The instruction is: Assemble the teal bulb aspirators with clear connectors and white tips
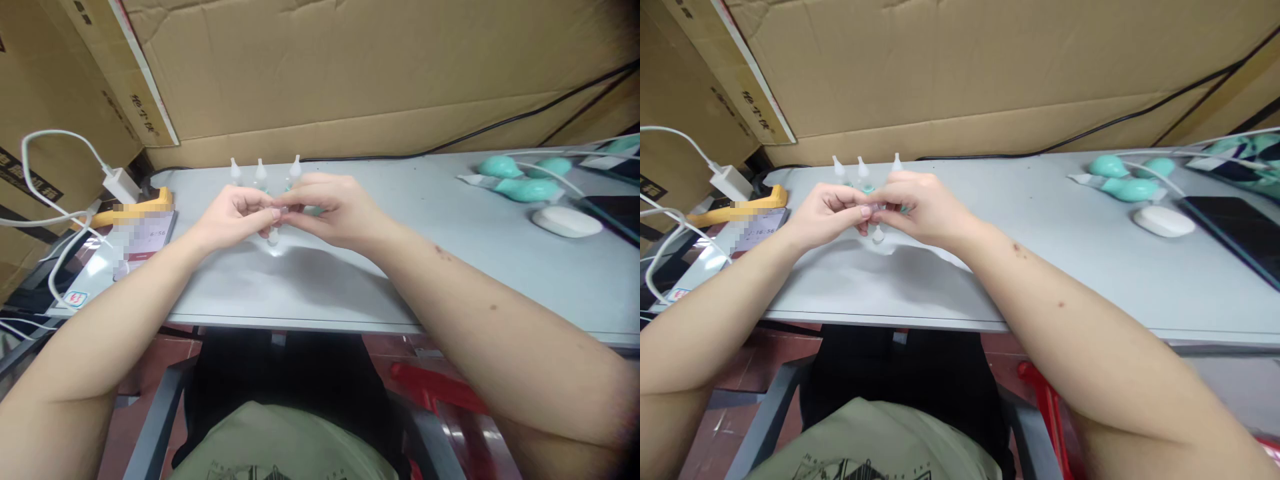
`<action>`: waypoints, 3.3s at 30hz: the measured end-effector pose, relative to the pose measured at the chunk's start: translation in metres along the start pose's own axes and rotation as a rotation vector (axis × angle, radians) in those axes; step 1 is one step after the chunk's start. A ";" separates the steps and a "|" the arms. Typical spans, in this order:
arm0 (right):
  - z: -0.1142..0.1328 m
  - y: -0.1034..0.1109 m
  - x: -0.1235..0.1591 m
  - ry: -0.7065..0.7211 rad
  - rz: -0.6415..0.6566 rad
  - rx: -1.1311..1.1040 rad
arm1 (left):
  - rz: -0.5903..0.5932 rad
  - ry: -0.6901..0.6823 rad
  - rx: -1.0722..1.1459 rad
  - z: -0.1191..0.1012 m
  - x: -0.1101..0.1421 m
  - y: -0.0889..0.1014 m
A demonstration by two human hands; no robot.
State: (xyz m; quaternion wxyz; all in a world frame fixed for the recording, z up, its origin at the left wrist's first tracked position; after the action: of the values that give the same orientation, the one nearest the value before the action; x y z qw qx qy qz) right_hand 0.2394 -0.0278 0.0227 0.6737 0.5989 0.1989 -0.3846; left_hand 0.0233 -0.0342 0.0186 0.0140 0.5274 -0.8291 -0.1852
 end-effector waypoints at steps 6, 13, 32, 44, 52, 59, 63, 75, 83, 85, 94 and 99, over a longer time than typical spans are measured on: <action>0.002 -0.001 -0.001 0.055 -0.030 0.019 | -0.056 -0.052 -0.051 -0.001 0.001 0.001; 0.001 0.018 -0.005 0.016 -0.008 -0.091 | -0.076 -0.055 -0.021 0.000 -0.002 -0.001; -0.044 0.048 0.013 -0.540 0.385 -0.030 | -0.132 -0.049 -0.485 0.009 -0.005 0.021; -0.006 0.018 -0.005 -0.488 -0.107 -0.706 | -0.035 -0.139 -0.304 0.008 -0.004 0.016; -0.006 -0.006 -0.002 -0.468 -0.095 -0.740 | 0.053 -0.050 -0.194 0.007 -0.003 0.005; -0.012 0.014 0.002 -0.451 0.033 -0.453 | -0.139 0.070 -0.053 0.006 -0.008 0.025; -0.012 0.015 0.002 -0.485 0.188 -0.438 | -0.184 0.073 0.019 0.006 -0.010 0.032; -0.013 0.012 0.003 -0.463 0.144 -0.501 | -0.014 -0.141 -0.469 0.004 -0.002 0.029; -0.012 0.012 0.001 -0.440 -0.014 -0.516 | -0.040 -0.187 -0.519 0.005 -0.003 0.021; -0.012 0.013 0.001 -0.449 -0.029 -0.526 | -0.052 -0.198 -0.518 0.005 -0.004 0.020; -0.014 0.011 0.003 -0.478 -0.025 -0.509 | -0.089 -0.259 -0.521 0.008 -0.004 0.011; -0.017 0.010 0.003 -0.447 -0.049 -0.475 | -0.131 -0.322 -0.590 0.007 -0.003 0.011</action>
State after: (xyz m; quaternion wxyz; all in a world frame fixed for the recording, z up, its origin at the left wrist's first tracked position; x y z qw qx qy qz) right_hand 0.2520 -0.0124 0.0234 0.8121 0.3209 0.1443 -0.4656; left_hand 0.0138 -0.0258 0.0158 0.0229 0.5166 -0.6958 -0.4985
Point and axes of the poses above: each hand's wrist, its own x-axis away from the middle knuckle, its own y-axis out of the back of the hand, z = x × y, the point moved 2 cm from there along -x, towards the middle knuckle, and after that the axes turned 9 degrees about y, right-handed, at the moved point
